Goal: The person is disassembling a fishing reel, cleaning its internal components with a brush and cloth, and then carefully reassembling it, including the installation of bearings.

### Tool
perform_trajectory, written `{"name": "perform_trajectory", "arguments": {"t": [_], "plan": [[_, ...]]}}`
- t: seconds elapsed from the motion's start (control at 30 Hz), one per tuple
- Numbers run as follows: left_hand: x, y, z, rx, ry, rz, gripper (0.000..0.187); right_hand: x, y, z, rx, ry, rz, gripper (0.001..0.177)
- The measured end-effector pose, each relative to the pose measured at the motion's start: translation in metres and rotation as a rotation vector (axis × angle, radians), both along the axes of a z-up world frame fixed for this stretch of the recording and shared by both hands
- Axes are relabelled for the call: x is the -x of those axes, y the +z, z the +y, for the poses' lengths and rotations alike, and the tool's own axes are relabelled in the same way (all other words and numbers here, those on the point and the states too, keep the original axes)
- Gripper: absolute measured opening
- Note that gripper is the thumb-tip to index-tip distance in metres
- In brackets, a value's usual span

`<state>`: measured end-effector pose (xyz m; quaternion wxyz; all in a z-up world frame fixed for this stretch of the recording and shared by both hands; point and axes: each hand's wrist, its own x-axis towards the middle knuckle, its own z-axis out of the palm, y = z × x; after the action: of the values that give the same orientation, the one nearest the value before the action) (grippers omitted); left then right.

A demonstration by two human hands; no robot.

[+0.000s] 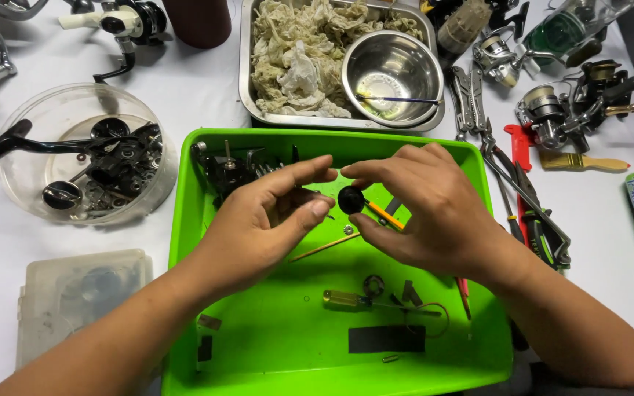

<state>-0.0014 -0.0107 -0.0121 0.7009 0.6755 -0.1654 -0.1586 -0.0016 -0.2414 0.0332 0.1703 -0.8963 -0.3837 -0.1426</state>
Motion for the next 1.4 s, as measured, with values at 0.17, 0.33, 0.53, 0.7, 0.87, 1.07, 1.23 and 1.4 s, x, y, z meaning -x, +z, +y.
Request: {"name": "perform_trajectory", "arguments": {"t": [0.17, 0.33, 0.53, 0.7, 0.87, 1.07, 1.23, 1.4], "plan": [[0.003, -0.008, -0.004, 0.03, -0.146, 0.006, 0.057, 0.017, 0.003, 0.0, -0.084, -0.018, 0.013, 0.044], [0.003, -0.01, -0.005, 0.033, -0.187, 0.016, 0.051, 0.026, -0.001, 0.001, -0.095, -0.035, -0.049, 0.045], [0.002, -0.016, -0.005, 0.122, -0.209, 0.089, 0.046, 0.028, 0.002, -0.002, -0.138, -0.011, -0.079, 0.046], [-0.002, -0.012, -0.001, 0.109, -0.122, 0.179, 0.045, 0.028, 0.015, -0.03, -0.307, -0.1, -0.068, 0.035], [-0.004, -0.015, 0.0, 0.153, -0.097, 0.159, 0.044, 0.029, 0.007, -0.029, -0.059, -0.019, -0.038, 0.007], [-0.007, -0.013, 0.003, 0.23, -0.009, 0.106, 0.042, 0.026, -0.039, -0.012, 0.288, 0.093, 0.01, 0.008], [-0.007, 0.0, 0.008, 0.302, 0.031, 0.084, 0.038, 0.01, -0.025, -0.011, 0.317, 0.096, 0.021, 0.013], [-0.008, 0.023, 0.011, 0.32, 0.074, 0.055, 0.034, -0.018, 0.019, -0.054, 0.164, -0.066, -0.085, 0.015]]}}
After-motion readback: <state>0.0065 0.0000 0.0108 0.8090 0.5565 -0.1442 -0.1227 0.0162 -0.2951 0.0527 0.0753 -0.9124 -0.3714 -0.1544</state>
